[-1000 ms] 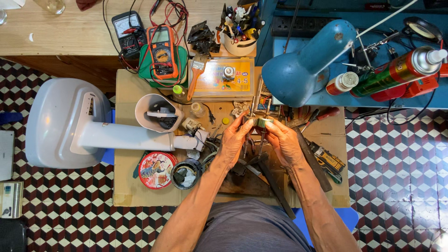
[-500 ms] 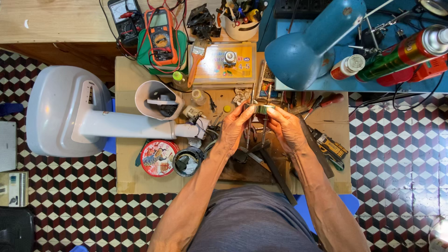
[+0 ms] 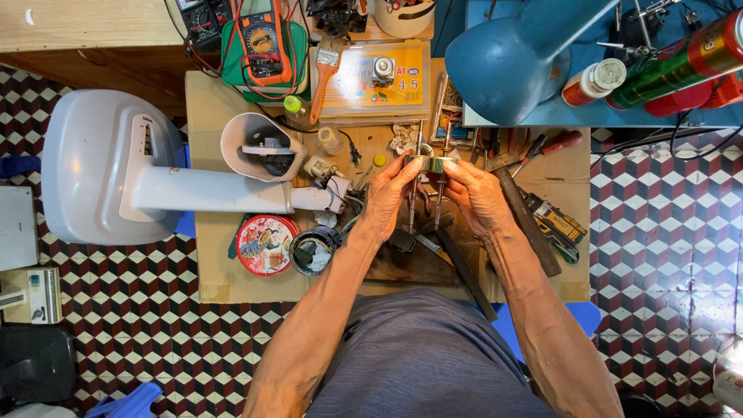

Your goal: The person repeatedly measures a small cylindrical metal part using a caliper, rotating and adjusting the part between measurements. The person then retrieves a power tool from a cabinet and places it on the floor.

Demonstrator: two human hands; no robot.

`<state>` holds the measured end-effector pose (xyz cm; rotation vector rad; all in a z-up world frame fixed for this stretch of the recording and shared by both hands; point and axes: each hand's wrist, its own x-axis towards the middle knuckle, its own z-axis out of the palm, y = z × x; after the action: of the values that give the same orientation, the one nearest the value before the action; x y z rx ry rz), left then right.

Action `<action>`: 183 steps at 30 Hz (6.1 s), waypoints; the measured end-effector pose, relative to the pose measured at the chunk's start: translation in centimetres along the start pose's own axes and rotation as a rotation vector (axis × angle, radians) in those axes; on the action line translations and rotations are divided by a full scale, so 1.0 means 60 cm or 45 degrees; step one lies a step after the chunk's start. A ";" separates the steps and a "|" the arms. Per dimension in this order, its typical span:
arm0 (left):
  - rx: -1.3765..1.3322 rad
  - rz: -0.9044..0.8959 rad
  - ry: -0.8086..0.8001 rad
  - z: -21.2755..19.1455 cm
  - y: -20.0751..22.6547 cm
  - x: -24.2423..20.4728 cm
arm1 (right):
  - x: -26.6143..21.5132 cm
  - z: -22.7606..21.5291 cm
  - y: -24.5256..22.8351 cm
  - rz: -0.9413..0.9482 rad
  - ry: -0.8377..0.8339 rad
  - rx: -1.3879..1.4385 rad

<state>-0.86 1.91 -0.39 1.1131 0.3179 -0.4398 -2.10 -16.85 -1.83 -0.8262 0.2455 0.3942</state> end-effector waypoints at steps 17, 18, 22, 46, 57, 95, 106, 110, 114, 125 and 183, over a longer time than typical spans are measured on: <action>0.042 -0.030 0.024 -0.007 -0.016 0.004 | -0.001 -0.009 0.009 0.018 0.093 0.009; 0.040 -0.036 0.025 -0.008 -0.017 0.004 | -0.002 -0.009 0.009 0.016 0.091 0.013; 0.043 -0.046 0.035 -0.010 -0.019 0.007 | -0.004 -0.008 0.009 0.020 0.092 0.018; -0.132 0.047 0.195 0.007 -0.037 -0.046 | -0.048 -0.117 0.137 -0.363 0.616 -1.549; -0.586 -0.108 0.270 -0.025 -0.102 -0.036 | -0.181 0.035 0.084 -0.182 0.548 -1.114; 0.791 0.104 -0.122 0.118 -0.449 -0.188 | -0.696 -0.201 0.387 0.318 1.269 -0.789; 0.546 -0.542 -0.494 0.344 -0.702 -0.407 | -0.979 -0.406 0.338 0.026 1.422 -0.817; 0.355 -0.581 -0.377 0.349 -0.751 -0.383 | -0.980 -0.462 0.266 -0.065 1.392 -0.794; 0.282 -0.532 -0.125 0.361 -0.805 -0.335 | -0.965 -0.497 0.187 -0.059 1.194 -0.923; -0.129 -0.256 0.378 0.486 -0.947 -0.092 | -0.814 -0.733 -0.106 0.203 0.639 -1.307; 0.018 0.724 1.097 0.566 -1.240 0.807 | 0.652 -1.490 0.059 -0.445 -0.466 -2.782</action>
<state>5.69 -65.33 -67.23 1.3029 0.7169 0.5708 26.29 -72.45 -76.90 -2.8162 -0.9020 0.3578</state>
